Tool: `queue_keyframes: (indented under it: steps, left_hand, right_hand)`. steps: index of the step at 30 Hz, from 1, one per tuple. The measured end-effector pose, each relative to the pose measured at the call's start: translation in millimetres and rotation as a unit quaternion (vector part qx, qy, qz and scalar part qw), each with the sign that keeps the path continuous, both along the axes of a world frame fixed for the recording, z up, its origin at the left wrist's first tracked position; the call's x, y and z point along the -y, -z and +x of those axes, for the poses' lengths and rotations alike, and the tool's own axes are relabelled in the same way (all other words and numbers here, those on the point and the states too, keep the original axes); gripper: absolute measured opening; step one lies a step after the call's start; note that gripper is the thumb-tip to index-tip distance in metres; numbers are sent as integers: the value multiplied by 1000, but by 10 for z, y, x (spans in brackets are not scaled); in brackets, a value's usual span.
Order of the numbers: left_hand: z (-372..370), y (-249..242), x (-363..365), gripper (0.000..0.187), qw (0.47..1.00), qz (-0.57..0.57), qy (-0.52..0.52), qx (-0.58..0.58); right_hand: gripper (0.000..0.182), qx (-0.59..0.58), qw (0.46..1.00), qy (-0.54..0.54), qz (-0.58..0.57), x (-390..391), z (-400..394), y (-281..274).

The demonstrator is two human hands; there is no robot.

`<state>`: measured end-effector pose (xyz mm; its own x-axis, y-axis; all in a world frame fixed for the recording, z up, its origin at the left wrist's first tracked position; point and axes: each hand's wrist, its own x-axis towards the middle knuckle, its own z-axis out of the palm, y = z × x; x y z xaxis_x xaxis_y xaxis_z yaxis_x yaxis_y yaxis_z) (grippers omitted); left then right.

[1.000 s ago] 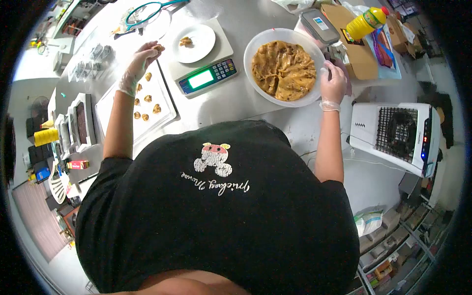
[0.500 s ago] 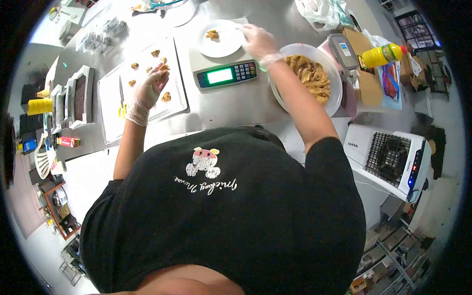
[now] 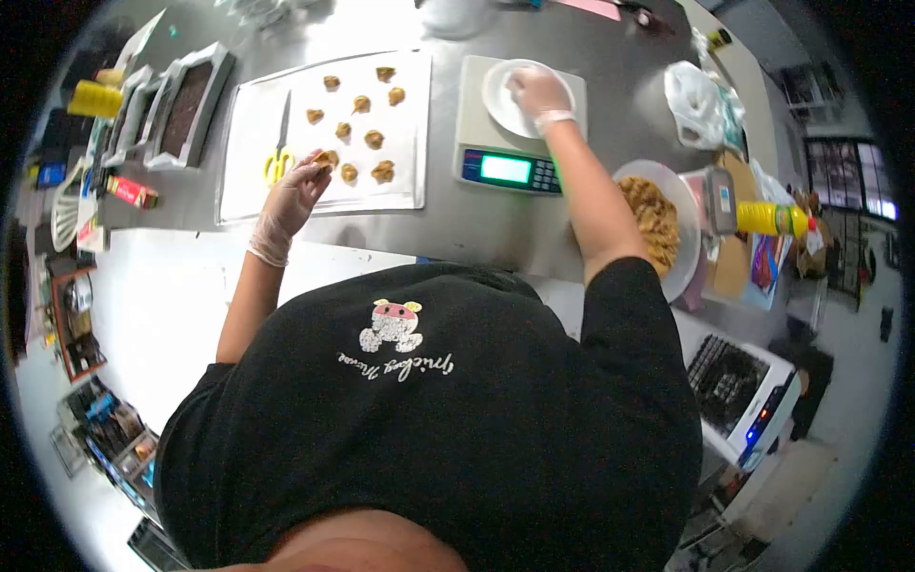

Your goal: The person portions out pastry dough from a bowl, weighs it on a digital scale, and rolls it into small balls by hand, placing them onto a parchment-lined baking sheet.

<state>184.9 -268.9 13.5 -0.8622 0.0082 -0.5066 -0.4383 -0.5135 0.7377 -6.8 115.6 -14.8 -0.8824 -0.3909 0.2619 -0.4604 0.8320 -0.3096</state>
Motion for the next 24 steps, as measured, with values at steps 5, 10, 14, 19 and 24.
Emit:
queue_keyframes:
  steps: [5,10,14,19,24]
  left_hand:
    - [132,-39,407,34,996,38,-82,9]
    - [206,108,797,32,987,71,-143,22]
    - [313,4,892,39,978,102,-181,7]
    - [519,33,989,37,983,16,-183,-12]
    - [713,-5,1019,35,984,-41,-172,14]
  right_hand:
    - [16,8,979,122,-164,184,27,-353]
    - [23,53,970,-50,-230,1044,79,-452]
    - [22,143,964,-160,-160,2166,339,-501]
    - [24,210,939,-270,-39,3039,585,-392]
    - [33,213,915,-344,-19,3130,566,18]
